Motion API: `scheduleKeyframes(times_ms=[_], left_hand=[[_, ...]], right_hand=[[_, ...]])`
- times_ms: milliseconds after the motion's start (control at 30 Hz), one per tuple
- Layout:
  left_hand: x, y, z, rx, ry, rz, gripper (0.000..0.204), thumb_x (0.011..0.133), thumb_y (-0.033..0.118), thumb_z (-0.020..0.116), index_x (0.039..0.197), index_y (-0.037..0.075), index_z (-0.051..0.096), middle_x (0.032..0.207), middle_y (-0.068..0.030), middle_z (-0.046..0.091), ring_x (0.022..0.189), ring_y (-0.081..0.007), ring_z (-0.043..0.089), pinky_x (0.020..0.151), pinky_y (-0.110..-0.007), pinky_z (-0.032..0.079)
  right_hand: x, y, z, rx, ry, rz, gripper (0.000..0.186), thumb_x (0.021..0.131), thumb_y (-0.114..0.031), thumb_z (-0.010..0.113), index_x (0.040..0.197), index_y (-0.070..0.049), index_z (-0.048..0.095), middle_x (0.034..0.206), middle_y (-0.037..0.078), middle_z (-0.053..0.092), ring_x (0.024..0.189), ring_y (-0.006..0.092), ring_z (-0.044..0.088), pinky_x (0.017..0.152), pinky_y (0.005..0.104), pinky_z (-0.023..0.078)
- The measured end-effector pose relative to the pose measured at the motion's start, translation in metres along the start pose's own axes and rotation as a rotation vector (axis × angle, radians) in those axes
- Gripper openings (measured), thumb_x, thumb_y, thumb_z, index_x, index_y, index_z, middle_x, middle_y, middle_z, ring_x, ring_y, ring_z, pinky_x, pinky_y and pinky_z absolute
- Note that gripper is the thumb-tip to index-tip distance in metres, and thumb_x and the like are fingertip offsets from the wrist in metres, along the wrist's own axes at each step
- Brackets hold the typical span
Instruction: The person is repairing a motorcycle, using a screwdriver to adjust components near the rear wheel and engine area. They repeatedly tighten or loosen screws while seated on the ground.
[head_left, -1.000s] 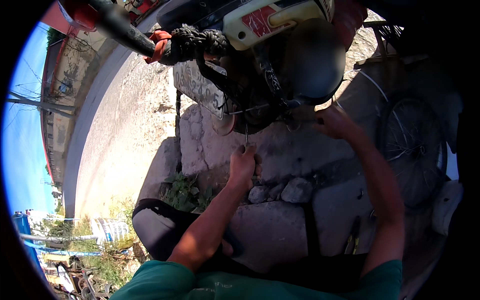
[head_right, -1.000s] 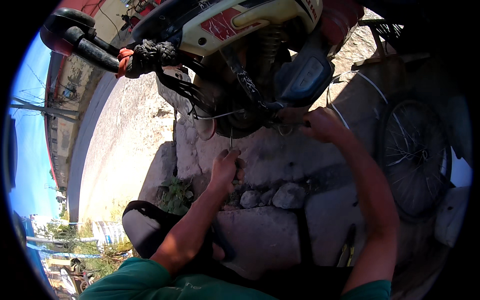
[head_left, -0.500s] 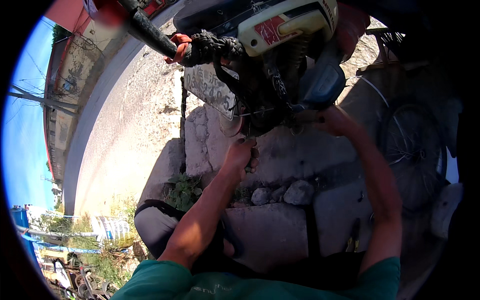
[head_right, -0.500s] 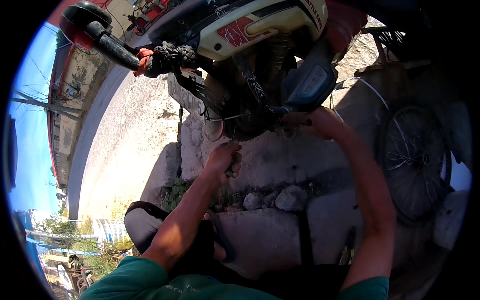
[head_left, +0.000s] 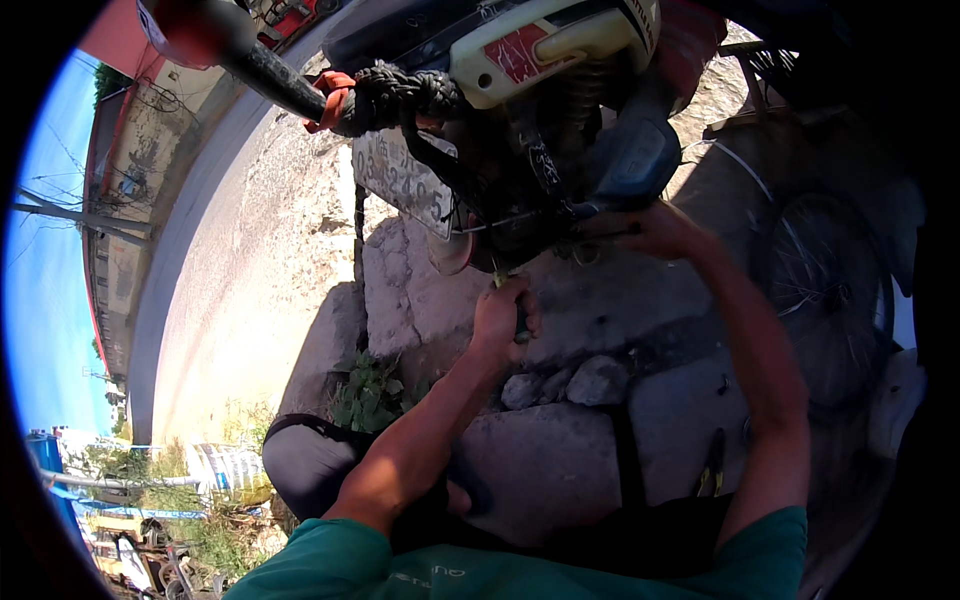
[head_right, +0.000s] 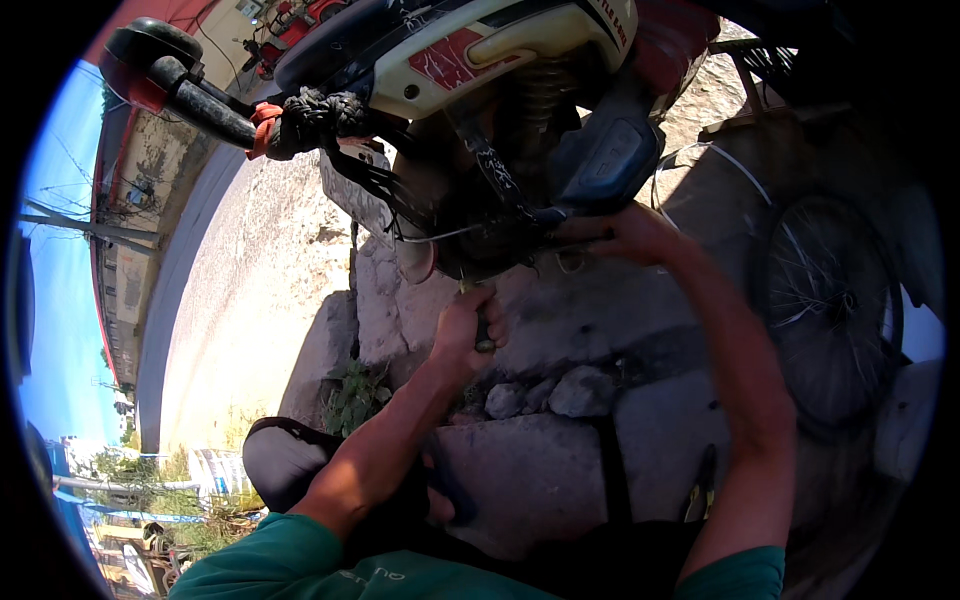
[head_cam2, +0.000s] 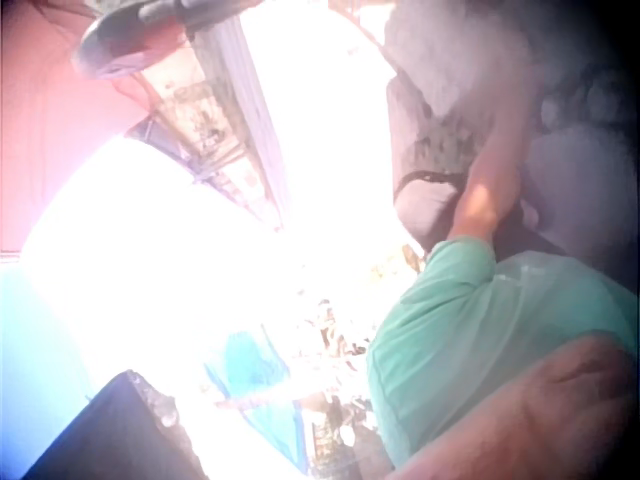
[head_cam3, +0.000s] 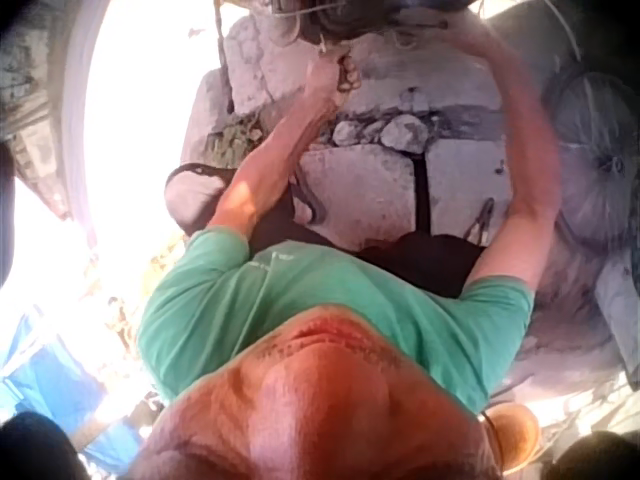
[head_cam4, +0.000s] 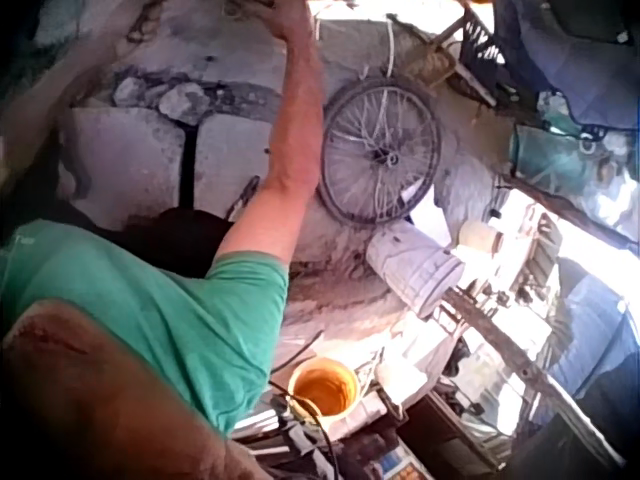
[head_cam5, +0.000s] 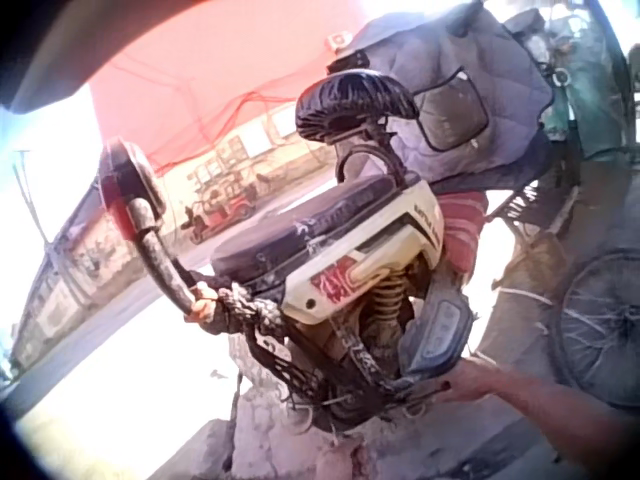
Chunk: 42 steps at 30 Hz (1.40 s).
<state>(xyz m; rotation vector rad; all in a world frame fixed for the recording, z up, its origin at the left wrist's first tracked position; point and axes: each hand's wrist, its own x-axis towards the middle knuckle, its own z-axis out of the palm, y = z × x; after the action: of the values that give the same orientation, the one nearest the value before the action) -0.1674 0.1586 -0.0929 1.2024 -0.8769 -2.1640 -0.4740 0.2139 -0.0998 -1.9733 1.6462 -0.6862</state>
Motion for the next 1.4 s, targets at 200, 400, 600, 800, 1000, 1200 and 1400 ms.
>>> scheduleKeyframes(times_ms=[200, 400, 600, 800, 1000, 1200, 1400], left_hand=[[0.013, -0.018, 0.043, -0.074, 0.152, 0.25, 0.014, 0.092, 0.016, 0.056, 0.083, 0.007, 0.05, 0.061, -0.0057, 0.051, 0.045, -0.0188, 0.05, 0.039, -0.034, 0.039], [0.016, -0.032, 0.049, -0.039, 0.152, 0.373, 0.012, 0.092, 0.015, 0.056, 0.086, 0.007, 0.05, 0.061, -0.0053, 0.051, 0.046, -0.0187, 0.05, 0.04, -0.034, 0.039], [0.007, -0.016, 0.038, -0.095, 0.076, 0.23, 0.021, 0.093, 0.017, 0.055, 0.076, 0.008, 0.049, 0.06, -0.0051, 0.048, 0.046, -0.019, 0.046, 0.043, -0.035, 0.036], [0.004, -0.01, 0.024, -0.027, 0.03, 0.174, 0.021, 0.093, 0.017, 0.056, 0.075, 0.01, 0.049, 0.059, -0.0038, 0.046, 0.045, -0.0178, 0.044, 0.043, -0.034, 0.034], [0.011, -0.024, 0.056, 0.0, 0.157, 0.37, 0.009, 0.092, 0.014, 0.055, 0.088, 0.008, 0.05, 0.062, -0.0036, 0.049, 0.047, -0.0166, 0.047, 0.044, -0.031, 0.039], [0.044, -0.051, 0.082, -0.07, 0.216, 0.584, 0.02, 0.096, 0.014, 0.055, 0.109, 0.005, 0.044, 0.068, -0.0051, 0.052, 0.052, -0.0136, 0.05, 0.048, -0.031, 0.043], [0.12, -0.097, 0.059, 0.263, 0.227, 0.832, 0.028, 0.1, 0.024, 0.053, 0.113, 0.002, 0.045, 0.076, -0.007, 0.057, 0.058, -0.0133, 0.056, 0.05, -0.031, 0.046]], right_hand=[[0.0, -0.003, 0.0, -0.034, 0.003, 0.012, 0.043, 0.084, -0.025, 0.071, 0.126, -0.018, 0.066, 0.125, 0.015, 0.065, 0.111, 0.0289, 0.063, 0.094, 0.0396, 0.05], [0.0, 0.017, 0.008, -0.105, 0.011, 0.154, 0.036, 0.08, -0.035, 0.072, 0.096, -0.003, 0.071, 0.088, 0.018, 0.069, 0.084, 0.0315, 0.067, 0.077, 0.042, 0.05], [0.006, 0.018, 0.008, -0.162, -0.013, 0.18, 0.045, 0.08, -0.043, 0.073, 0.1, -0.003, 0.072, 0.097, 0.018, 0.07, 0.093, 0.0323, 0.067, 0.081, 0.0411, 0.052], [0.009, 0.025, 0.009, -0.08, 0.069, 0.132, 0.043, 0.079, -0.041, 0.075, 0.1, -0.003, 0.072, 0.096, 0.015, 0.071, 0.09, 0.0293, 0.067, 0.082, 0.04, 0.051], [0.006, 0.018, 0.008, 0.133, 0.161, -0.006, 0.037, 0.078, -0.033, 0.077, 0.098, -0.003, 0.07, 0.092, 0.014, 0.071, 0.085, 0.0235, 0.067, 0.077, 0.0378, 0.052], [0.006, 0.021, 0.008, 0.036, 0.065, 0.165, 0.033, 0.077, -0.026, 0.076, 0.1, -0.003, 0.07, 0.094, 0.012, 0.07, 0.086, 0.0222, 0.067, 0.078, 0.037, 0.052], [0.014, 0.009, 0.004, 0.1, 0.079, 0.197, 0.031, 0.077, -0.028, 0.076, 0.093, -0.002, 0.072, 0.085, 0.013, 0.071, 0.078, 0.0204, 0.067, 0.072, 0.0373, 0.052]])
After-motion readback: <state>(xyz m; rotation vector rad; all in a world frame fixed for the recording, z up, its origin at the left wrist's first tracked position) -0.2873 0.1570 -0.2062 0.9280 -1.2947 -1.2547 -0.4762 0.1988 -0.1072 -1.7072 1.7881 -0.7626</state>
